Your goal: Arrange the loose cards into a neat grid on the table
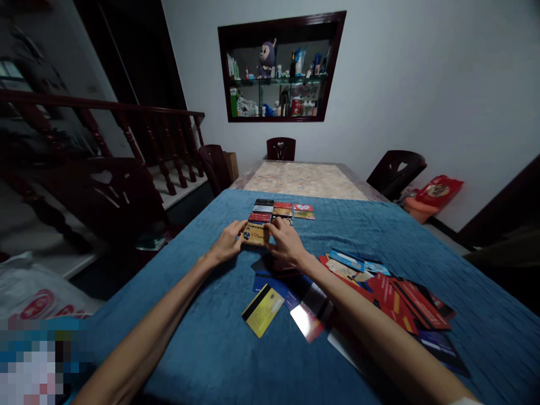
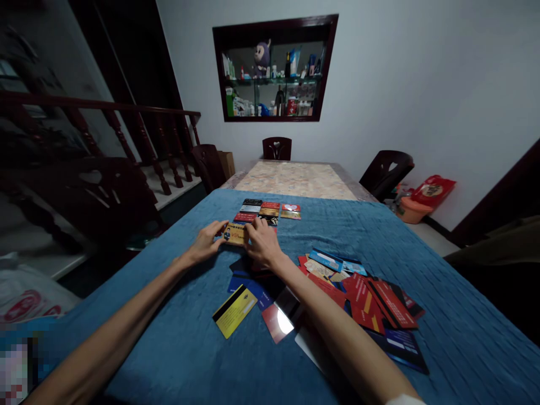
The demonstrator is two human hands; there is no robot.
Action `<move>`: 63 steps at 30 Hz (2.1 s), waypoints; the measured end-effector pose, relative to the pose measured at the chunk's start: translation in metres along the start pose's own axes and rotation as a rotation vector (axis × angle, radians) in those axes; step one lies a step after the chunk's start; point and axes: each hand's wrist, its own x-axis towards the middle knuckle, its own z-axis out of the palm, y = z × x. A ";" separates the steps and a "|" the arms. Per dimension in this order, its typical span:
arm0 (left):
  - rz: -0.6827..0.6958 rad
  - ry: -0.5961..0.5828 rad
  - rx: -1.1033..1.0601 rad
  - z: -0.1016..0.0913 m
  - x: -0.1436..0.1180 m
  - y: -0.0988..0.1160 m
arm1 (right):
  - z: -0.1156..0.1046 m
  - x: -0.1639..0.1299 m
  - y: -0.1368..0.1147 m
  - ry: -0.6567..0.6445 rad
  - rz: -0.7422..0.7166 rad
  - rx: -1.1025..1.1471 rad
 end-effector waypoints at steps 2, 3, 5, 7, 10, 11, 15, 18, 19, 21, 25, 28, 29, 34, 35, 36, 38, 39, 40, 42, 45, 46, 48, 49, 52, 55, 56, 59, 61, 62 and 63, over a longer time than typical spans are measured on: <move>-0.016 0.002 0.000 0.002 0.000 -0.007 | 0.005 0.004 -0.003 -0.015 0.030 0.018; -0.023 0.000 0.000 0.004 0.000 -0.011 | 0.008 0.005 -0.005 -0.026 0.045 0.030; -0.039 -0.016 0.005 0.006 -0.002 -0.017 | 0.012 0.007 -0.008 -0.054 0.072 0.065; -0.060 -0.050 0.018 0.008 -0.004 -0.021 | 0.016 0.007 -0.011 -0.081 0.105 0.104; -0.098 -0.114 0.046 0.009 -0.007 -0.025 | 0.022 0.008 -0.015 -0.114 0.161 0.149; -0.112 -0.138 0.058 0.010 -0.007 -0.026 | 0.023 0.008 -0.017 -0.125 0.177 0.157; -0.166 -0.247 0.136 0.011 -0.009 -0.026 | 0.024 0.007 -0.021 -0.177 0.219 0.170; -0.197 -0.316 0.200 0.012 -0.008 -0.023 | 0.024 0.006 -0.023 -0.213 0.248 0.165; -0.203 -0.333 0.215 0.011 -0.008 -0.021 | 0.024 0.006 -0.023 -0.222 0.255 0.162; -0.210 -0.361 0.238 0.010 -0.007 -0.018 | 0.024 0.005 -0.023 -0.237 0.265 0.155; -0.205 -0.412 0.266 0.007 -0.006 -0.012 | 0.023 0.004 -0.024 -0.252 0.273 0.153; -0.176 -0.422 0.268 0.007 -0.006 -0.011 | 0.023 0.003 -0.025 -0.258 0.281 0.153; -0.169 -0.419 0.269 0.007 -0.007 -0.011 | 0.023 0.003 -0.025 -0.260 0.284 0.151; -0.177 -0.405 0.276 0.007 -0.008 -0.011 | 0.026 0.004 -0.025 -0.256 0.296 0.151; -0.179 -0.398 0.271 0.007 -0.008 -0.010 | 0.027 0.004 -0.024 -0.253 0.298 0.152; -0.180 -0.390 0.264 0.007 -0.008 -0.010 | 0.027 0.004 -0.024 -0.251 0.298 0.153; -0.178 -0.375 0.258 0.007 -0.009 -0.010 | 0.028 0.003 -0.023 -0.249 0.297 0.156; -0.175 -0.368 0.257 0.007 -0.009 -0.010 | 0.028 0.003 -0.023 -0.248 0.295 0.159; -0.171 -0.360 0.259 0.008 -0.009 -0.011 | 0.029 0.003 -0.023 -0.246 0.295 0.163; -0.161 -0.335 0.267 0.009 -0.010 -0.012 | 0.029 0.003 -0.022 -0.240 0.299 0.172; -0.140 -0.291 0.277 0.012 -0.010 -0.014 | 0.030 0.004 -0.021 -0.234 0.311 0.180; -0.135 -0.278 0.281 0.013 -0.011 -0.014 | 0.030 0.004 -0.021 -0.234 0.313 0.181; -0.130 -0.261 0.287 0.015 -0.011 -0.016 | 0.030 0.004 -0.021 -0.235 0.312 0.180; -0.129 -0.253 0.286 0.015 -0.011 -0.016 | 0.030 0.004 -0.021 -0.236 0.311 0.180; -0.131 -0.226 0.264 0.016 -0.011 -0.017 | 0.028 0.003 -0.021 -0.240 0.313 0.181; -0.133 -0.207 0.239 0.016 -0.012 -0.018 | 0.025 0.003 -0.023 -0.255 0.316 0.179; -0.133 -0.203 0.231 0.015 -0.012 -0.017 | 0.023 0.003 -0.023 -0.258 0.313 0.176; -0.130 -0.186 0.194 0.014 -0.013 -0.016 | 0.017 0.005 -0.025 -0.257 0.297 0.151; -0.133 -0.173 0.168 0.013 -0.013 -0.015 | 0.011 0.007 -0.026 -0.254 0.284 0.134; -0.134 -0.169 0.159 0.013 -0.013 -0.015 | 0.008 0.008 -0.027 -0.254 0.277 0.128; -0.135 -0.166 0.156 0.012 -0.013 -0.014 | 0.005 0.009 -0.027 -0.255 0.269 0.126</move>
